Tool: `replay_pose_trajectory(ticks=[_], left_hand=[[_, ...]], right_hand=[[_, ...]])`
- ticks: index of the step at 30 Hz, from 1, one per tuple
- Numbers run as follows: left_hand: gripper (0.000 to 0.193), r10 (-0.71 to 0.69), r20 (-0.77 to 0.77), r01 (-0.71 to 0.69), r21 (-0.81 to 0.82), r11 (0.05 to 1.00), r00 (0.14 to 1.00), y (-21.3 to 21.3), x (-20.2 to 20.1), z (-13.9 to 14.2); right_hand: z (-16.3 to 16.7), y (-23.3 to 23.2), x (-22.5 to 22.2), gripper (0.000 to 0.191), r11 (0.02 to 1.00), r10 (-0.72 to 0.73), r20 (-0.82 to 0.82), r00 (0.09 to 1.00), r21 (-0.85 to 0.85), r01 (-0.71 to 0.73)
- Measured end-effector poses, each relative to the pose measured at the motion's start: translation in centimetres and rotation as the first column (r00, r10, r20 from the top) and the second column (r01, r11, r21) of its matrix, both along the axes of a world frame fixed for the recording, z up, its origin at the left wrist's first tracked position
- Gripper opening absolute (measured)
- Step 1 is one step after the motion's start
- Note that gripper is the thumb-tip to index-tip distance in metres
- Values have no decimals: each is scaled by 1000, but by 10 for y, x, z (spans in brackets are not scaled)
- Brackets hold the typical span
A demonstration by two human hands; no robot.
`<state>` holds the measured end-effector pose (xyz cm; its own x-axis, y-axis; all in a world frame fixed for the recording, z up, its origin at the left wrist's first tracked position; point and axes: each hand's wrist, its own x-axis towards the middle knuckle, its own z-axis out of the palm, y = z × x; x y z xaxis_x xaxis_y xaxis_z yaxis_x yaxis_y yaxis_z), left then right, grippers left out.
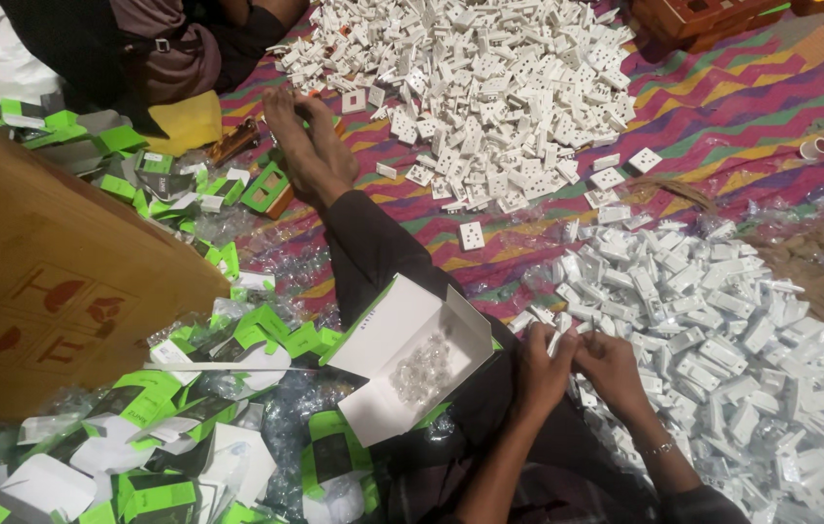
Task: The person sits on the floor and packs small white product boxes into green and white cardboard boxes, taking items one at a time from a pile beside them and placing them into an open box on their lap. They occasionally reach into a box of plastic bags and handle the packaging materials.
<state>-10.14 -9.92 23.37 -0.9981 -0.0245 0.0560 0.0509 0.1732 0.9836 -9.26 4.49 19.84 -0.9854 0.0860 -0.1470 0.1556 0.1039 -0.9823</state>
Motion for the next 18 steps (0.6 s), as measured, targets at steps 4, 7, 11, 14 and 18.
replay_pose_trajectory(ticks=[4,7,11,14,18], left_hand=[[41,-54,156,65,-68,996,986,2,-1,-17],[32,-39,-60,32,-115,993,997,8,1,-31],[27,-37,-63,31,-89,996,997,13,0,-39],[28,-49,-59,43,-94,995,997,11,0,-37],[31,-22,-153,18,-28,999,988,5,-2,-28]], right_hand=[[7,-8,7,23,860,-66,-105,992,498,110],[6,-11,7,18,876,-32,-72,997,479,63],[-1,-8,5,16,932,-24,-147,989,353,75],[-4,-9,6,17,989,-64,-5,998,130,64],[6,-21,5,23,962,-131,220,967,-209,178]])
